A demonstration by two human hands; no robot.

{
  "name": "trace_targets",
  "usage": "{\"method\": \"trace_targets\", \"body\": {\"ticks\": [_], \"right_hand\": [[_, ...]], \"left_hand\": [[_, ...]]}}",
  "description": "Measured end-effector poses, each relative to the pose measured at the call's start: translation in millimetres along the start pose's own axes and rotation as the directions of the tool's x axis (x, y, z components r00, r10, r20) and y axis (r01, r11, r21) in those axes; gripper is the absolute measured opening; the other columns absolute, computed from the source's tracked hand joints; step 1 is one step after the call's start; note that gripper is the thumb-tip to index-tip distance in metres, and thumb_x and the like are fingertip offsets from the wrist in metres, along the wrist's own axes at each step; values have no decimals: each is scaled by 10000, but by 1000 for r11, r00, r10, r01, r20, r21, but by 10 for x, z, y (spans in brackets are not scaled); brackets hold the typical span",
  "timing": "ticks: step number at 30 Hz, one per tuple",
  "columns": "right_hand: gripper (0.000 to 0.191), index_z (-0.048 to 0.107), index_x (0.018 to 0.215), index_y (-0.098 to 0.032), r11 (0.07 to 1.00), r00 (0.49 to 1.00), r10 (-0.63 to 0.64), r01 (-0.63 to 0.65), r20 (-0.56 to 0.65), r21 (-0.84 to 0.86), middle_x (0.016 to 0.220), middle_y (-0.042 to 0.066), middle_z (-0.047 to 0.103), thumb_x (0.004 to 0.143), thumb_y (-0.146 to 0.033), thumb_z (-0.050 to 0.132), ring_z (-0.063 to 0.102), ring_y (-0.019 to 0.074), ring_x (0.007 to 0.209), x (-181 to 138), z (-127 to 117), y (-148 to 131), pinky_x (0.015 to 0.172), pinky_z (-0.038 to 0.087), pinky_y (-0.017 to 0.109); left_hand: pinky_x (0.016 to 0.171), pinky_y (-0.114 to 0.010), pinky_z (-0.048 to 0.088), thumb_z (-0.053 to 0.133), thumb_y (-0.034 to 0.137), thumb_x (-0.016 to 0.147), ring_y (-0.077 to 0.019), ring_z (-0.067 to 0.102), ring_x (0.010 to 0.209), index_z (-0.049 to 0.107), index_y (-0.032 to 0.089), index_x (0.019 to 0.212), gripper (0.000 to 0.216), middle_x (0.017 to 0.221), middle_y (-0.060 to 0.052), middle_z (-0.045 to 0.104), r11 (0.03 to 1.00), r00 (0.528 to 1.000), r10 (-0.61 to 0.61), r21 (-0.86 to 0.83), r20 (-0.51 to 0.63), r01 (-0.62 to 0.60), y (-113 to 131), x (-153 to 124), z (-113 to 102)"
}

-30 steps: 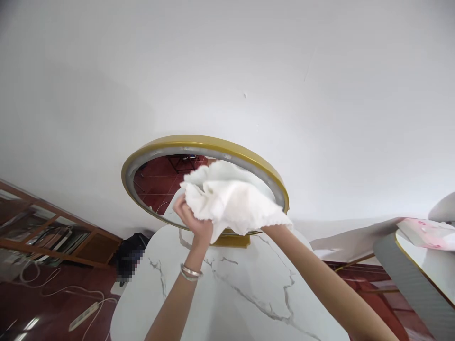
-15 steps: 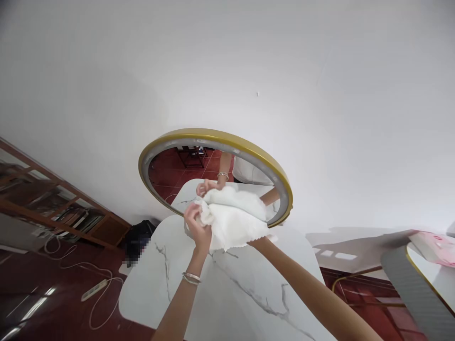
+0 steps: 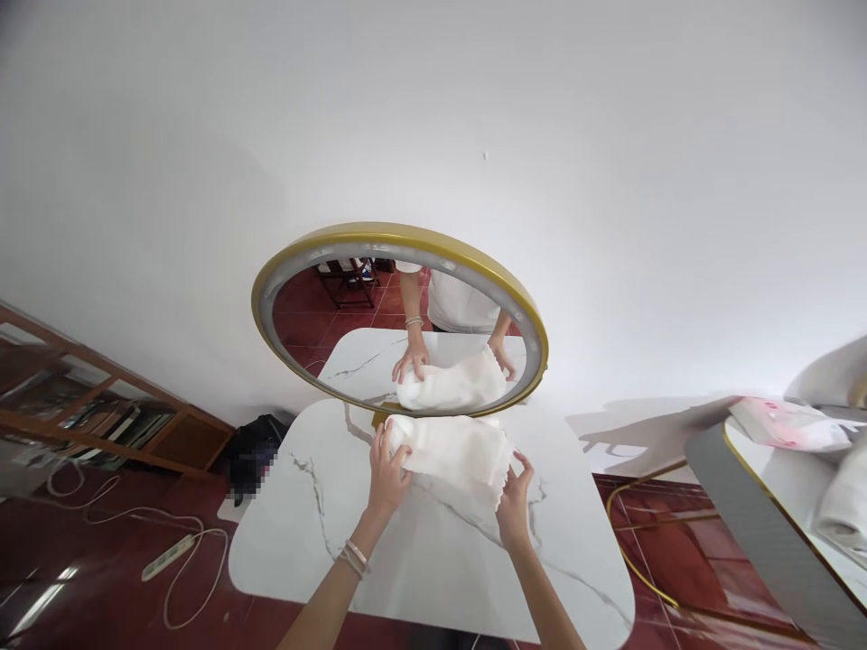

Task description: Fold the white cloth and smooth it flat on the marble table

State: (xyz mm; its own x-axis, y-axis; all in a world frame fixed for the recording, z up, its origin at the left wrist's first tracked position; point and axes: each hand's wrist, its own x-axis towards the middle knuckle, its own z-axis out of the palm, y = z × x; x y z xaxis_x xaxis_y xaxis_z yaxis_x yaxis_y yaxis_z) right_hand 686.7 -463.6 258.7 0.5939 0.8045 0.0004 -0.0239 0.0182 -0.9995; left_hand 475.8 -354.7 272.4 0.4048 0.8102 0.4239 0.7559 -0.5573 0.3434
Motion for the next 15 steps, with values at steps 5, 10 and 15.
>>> {"method": "trace_targets", "body": {"ticks": [5, 10, 15], "right_hand": [[667, 517, 1292, -250, 976, 996, -82, 88, 36, -201, 1145, 88, 628, 630, -189, 456, 594, 207, 1045, -13, -55, -112, 772, 523, 317], [337, 714, 894, -232, 875, 973, -200, 231, 117, -425, 926, 72, 670, 678, -243, 455, 600, 248, 984, 169, -107, -349, 721, 530, 331], [328, 629, 663, -194, 770, 920, -391, 307, -34, -560, 900, 110, 596, 817, -475, 561, 550, 212, 782, 151, -122, -535, 615, 487, 333]], "left_hand": [[1102, -479, 339, 525, -21, 659, -329, 236, 1400, 662, 187, 956, 387, 1556, -51, 115, 976, 997, -45, -211, 58, 57, -81, 98, -2], [1013, -448, 448, 578, 48, 657, -291, 515, 1197, 719, 164, 821, 246, 1466, -98, 325, 882, 959, -244, -379, 141, 280, -222, 303, 0], [803, -368, 545, 619, 143, 660, -205, 637, 880, 718, 187, 781, 162, 932, -55, 633, 849, 942, -221, -426, 252, 313, -355, 363, -205]]}}
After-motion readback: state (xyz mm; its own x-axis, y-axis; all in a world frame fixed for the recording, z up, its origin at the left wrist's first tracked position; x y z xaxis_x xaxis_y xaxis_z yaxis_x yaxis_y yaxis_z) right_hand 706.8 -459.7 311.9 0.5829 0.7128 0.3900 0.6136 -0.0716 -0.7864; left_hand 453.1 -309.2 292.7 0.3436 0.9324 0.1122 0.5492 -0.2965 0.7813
